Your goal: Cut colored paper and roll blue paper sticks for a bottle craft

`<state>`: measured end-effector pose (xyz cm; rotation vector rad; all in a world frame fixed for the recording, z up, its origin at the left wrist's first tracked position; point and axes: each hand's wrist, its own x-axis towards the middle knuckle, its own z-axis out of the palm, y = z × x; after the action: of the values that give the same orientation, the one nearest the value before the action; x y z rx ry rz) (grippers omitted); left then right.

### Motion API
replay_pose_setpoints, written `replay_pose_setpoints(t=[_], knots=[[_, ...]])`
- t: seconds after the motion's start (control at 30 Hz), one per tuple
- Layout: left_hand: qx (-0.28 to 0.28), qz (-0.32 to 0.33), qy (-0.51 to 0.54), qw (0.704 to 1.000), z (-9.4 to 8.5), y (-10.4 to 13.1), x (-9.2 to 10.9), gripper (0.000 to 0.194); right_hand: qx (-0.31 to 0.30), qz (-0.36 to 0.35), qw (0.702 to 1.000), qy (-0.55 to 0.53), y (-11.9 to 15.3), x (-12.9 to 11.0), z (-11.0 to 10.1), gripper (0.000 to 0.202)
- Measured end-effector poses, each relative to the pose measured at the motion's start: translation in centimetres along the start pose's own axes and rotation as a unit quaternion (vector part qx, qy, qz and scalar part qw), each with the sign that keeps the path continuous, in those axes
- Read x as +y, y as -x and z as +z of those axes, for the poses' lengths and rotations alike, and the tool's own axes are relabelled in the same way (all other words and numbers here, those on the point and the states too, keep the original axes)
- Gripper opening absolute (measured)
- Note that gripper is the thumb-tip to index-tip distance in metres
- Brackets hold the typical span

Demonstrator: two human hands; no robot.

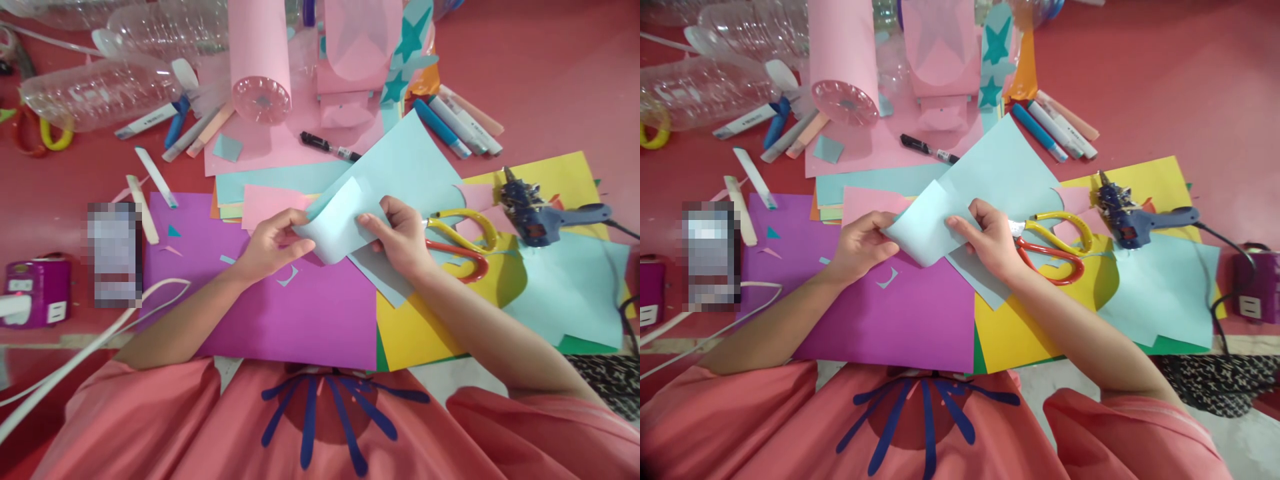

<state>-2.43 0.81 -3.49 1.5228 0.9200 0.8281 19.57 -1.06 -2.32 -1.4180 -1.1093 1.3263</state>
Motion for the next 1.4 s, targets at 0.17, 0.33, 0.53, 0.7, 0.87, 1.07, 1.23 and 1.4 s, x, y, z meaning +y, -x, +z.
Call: replay_pose_setpoints(t=[0.17,0.33,0.53,0.7,0.87,1.07,1.23,1.4], knots=[[0.004,0.019,-0.043,0.999,-0.1,0.1,0.4,0.063,-0.003,-0.022,1.000,0.009,0.1,-0.1,0.1,0.062],[0.009,0.017,-0.085,0.996,0.0,0.2,0.7,0.066,-0.001,-0.013,1.000,0.012,0.1,0.2,-0.1,0.054],[-0.001,0.022,-0.130,0.991,-0.1,0.2,1.0,0.063,0.006,-0.009,1.000,-0.008,0.1,0.6,-0.2,0.051],[-0.008,0.040,-0.101,0.994,-0.2,0.3,0.8,0.067,0.003,-0.007,0.998,-0.058,0.1,1.1,-0.2,0.047],[-0.033,0.047,-0.099,0.993,-0.1,0.3,1.1,0.053,0.020,-0.016,0.998,-0.054,0.0,1.2,-0.2,0.048],[-0.072,0.073,-0.142,0.985,0.1,0.3,0.8,0.009,0.033,-0.012,0.998,-0.059,-0.2,1.2,-0.3,0.050],[-0.077,0.076,-0.166,0.980,0.1,0.4,0.7,0.018,0.044,-0.014,0.994,-0.100,-0.5,1.0,-0.2,0.042],[0.052,0.059,-0.154,0.985,-0.2,0.1,0.2,0.026,0.086,-0.130,0.987,-0.044,0.7,-2.7,-2.1,0.014]])
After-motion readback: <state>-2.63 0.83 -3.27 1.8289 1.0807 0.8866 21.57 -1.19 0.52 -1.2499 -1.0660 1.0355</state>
